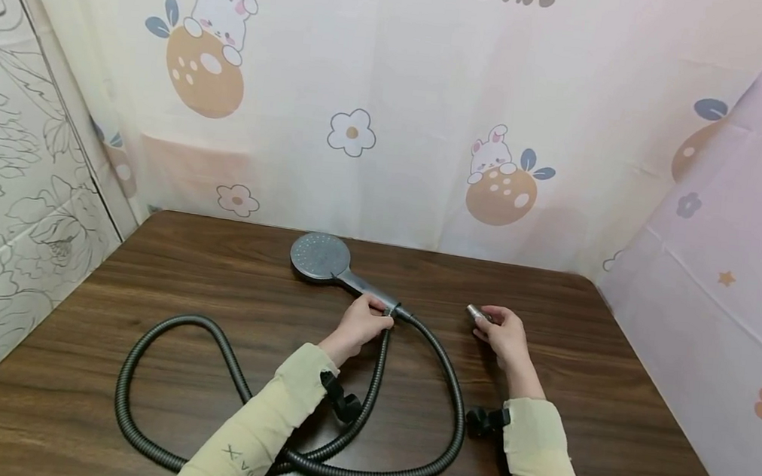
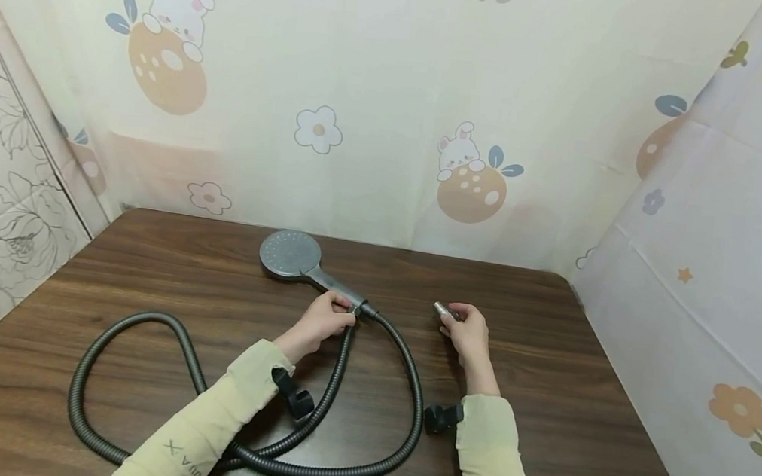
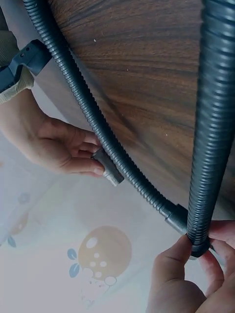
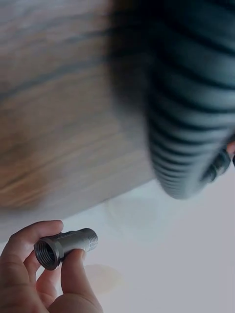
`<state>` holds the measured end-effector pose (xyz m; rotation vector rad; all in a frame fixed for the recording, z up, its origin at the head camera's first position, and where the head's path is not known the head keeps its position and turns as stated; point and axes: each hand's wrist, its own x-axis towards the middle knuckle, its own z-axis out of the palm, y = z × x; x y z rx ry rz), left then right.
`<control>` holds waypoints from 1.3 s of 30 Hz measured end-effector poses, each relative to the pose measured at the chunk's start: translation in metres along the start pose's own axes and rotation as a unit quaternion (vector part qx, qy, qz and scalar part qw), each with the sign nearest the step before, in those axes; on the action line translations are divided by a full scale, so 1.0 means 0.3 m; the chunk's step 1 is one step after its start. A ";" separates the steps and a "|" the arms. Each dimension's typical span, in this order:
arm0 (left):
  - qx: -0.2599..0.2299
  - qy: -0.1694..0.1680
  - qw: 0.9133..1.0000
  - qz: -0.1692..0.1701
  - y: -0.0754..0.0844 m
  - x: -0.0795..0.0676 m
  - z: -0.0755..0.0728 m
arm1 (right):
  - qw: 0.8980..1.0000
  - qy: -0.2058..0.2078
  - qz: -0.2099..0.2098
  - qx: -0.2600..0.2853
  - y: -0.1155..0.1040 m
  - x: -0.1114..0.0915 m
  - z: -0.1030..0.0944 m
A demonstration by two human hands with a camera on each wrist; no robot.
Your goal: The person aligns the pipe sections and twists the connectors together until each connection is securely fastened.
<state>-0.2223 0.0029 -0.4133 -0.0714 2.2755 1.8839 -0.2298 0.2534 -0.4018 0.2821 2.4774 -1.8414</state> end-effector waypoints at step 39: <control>-0.163 -0.123 0.977 0.055 -0.003 -0.009 -0.076 | 0.997 -0.055 -0.050 0.018 -0.098 -0.054 0.089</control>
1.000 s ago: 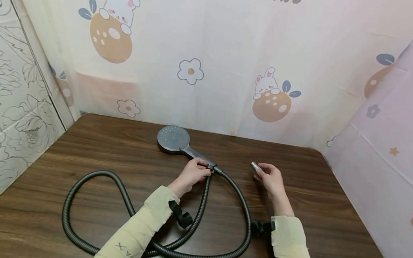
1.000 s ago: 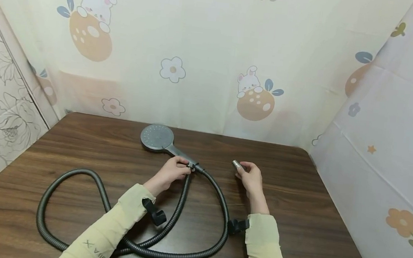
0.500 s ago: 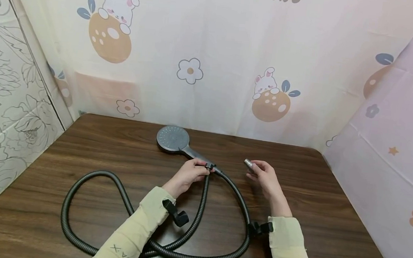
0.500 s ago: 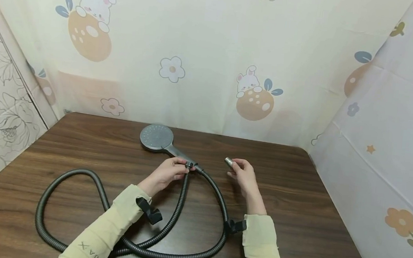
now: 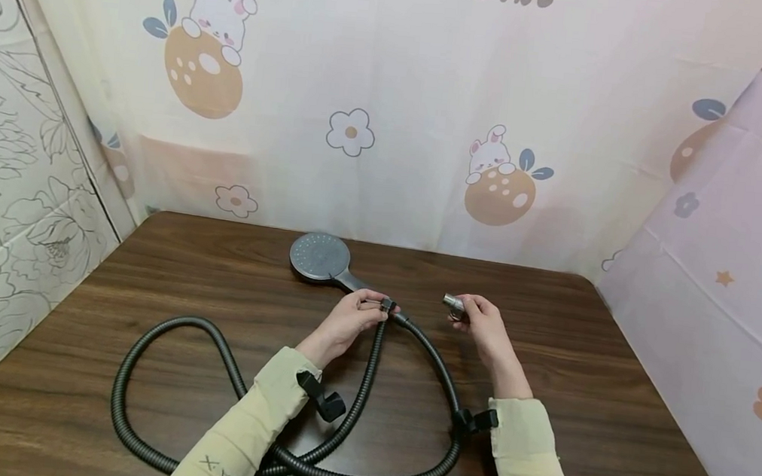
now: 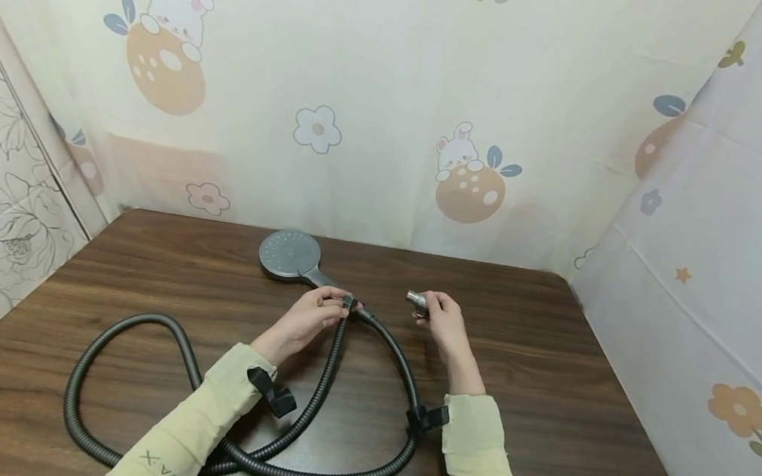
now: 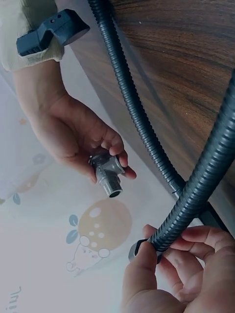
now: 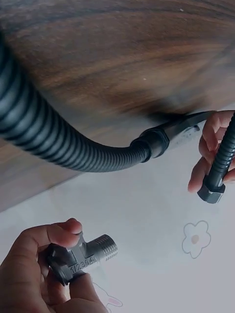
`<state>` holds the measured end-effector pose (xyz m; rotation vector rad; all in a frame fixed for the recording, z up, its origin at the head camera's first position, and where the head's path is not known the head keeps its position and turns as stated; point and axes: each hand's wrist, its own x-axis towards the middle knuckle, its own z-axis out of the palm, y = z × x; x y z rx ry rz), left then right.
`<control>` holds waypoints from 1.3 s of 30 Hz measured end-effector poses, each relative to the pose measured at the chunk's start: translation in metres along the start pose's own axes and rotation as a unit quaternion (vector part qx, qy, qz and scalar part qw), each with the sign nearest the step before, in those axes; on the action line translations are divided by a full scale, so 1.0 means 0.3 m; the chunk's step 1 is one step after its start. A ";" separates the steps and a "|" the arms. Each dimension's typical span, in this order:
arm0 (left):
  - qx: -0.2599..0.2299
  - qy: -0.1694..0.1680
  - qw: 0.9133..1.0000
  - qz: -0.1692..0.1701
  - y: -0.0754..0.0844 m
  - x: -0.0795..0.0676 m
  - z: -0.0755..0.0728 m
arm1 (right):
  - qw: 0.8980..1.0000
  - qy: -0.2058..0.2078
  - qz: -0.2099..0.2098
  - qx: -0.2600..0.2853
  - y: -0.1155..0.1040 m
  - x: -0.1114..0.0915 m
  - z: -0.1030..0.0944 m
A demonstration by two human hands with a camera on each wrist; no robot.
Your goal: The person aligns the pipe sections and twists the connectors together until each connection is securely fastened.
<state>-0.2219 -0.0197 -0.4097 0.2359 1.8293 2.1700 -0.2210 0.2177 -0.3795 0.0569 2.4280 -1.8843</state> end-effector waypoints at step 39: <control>-0.050 -0.011 0.999 -0.004 0.018 -0.009 -0.026 | 0.999 -0.037 -0.030 -0.002 -0.070 -0.008 0.082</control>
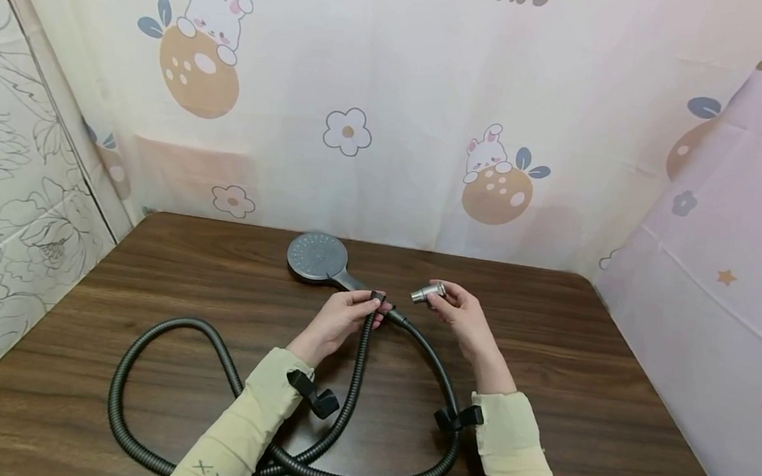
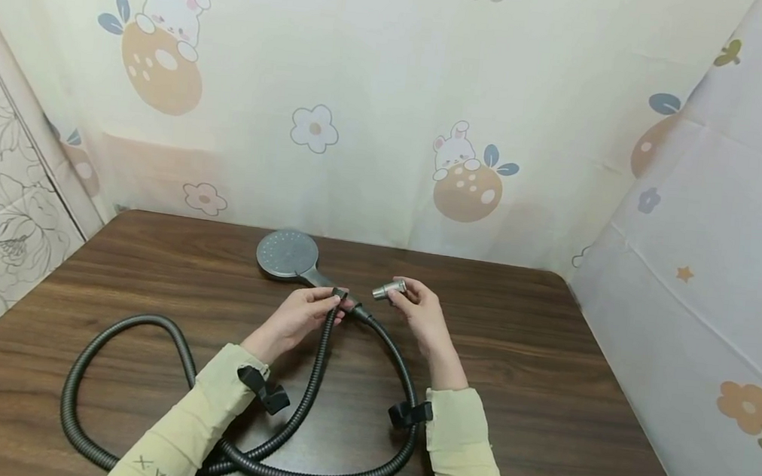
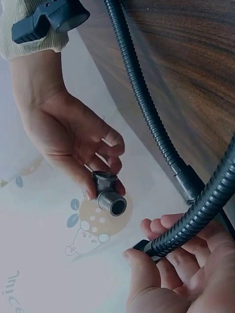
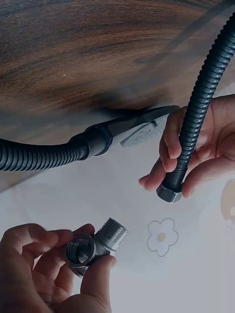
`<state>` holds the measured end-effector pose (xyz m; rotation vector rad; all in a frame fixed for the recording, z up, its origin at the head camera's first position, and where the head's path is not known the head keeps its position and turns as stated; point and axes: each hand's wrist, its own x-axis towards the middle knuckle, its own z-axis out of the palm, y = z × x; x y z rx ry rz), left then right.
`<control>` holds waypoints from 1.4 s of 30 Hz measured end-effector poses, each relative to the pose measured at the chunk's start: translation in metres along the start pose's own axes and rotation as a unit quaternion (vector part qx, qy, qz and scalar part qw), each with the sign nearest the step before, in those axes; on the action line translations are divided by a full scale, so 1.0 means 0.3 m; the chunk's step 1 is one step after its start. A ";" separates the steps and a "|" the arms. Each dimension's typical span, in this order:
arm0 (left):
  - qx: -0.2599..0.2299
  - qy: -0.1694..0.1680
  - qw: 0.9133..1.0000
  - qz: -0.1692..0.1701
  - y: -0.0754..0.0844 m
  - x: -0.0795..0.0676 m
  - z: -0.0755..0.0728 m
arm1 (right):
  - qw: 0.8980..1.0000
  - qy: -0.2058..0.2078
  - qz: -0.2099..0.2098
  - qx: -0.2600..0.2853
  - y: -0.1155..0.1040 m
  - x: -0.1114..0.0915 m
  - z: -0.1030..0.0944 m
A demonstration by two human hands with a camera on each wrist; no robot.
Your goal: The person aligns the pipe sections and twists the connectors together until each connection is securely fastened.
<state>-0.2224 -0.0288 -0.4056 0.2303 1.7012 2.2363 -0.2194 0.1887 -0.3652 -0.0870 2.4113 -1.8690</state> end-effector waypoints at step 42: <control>0.026 0.037 0.998 0.036 0.048 -0.014 0.003 | 0.995 -0.011 -0.039 0.092 -0.075 -0.012 0.088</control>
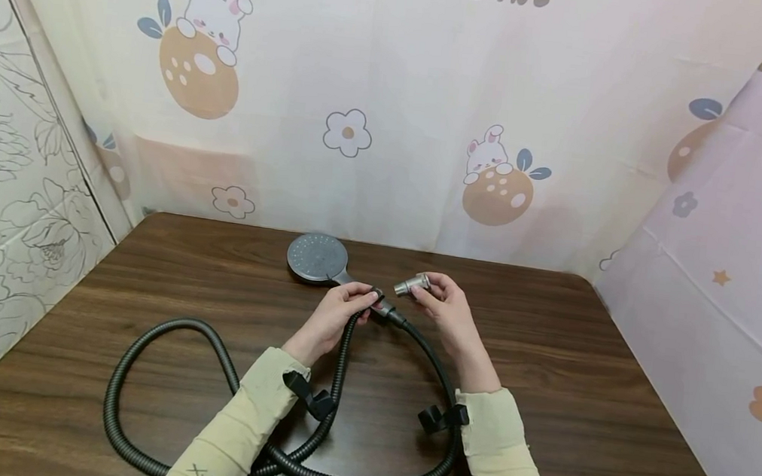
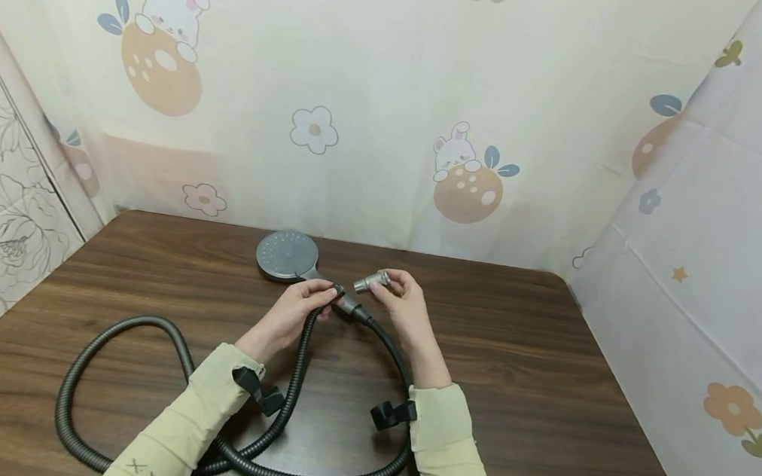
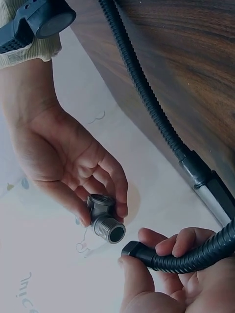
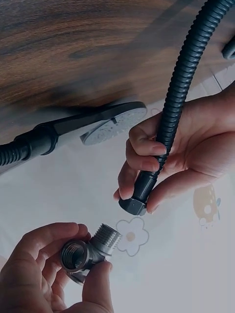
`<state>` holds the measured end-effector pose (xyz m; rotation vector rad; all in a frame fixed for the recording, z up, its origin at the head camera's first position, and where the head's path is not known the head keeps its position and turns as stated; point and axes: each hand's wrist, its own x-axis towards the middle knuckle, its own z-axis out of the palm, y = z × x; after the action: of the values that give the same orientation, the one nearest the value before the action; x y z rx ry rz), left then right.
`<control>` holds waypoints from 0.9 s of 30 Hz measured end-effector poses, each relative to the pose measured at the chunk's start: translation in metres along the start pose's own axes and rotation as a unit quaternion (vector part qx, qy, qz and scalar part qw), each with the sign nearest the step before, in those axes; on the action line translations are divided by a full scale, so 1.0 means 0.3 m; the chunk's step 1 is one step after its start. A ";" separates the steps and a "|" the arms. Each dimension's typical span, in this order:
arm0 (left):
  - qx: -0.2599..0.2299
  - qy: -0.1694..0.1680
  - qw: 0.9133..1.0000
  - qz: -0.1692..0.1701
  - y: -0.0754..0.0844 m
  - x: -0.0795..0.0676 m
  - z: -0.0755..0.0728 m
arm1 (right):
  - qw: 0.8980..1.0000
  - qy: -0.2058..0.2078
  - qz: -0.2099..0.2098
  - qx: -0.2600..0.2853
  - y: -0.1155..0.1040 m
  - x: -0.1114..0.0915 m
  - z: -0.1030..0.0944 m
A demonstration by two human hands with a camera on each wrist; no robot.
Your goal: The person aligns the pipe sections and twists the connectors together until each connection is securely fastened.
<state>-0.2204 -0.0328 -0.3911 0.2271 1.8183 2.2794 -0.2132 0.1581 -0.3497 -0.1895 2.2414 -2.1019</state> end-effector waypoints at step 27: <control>0.020 -0.035 0.999 0.008 0.023 -0.001 -0.029 | 0.998 0.015 -0.025 0.051 -0.025 0.008 0.040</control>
<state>-0.2227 -0.0426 -0.3863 0.3233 1.8356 2.2178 -0.2135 0.1454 -0.3428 -0.2102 2.1610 -2.2525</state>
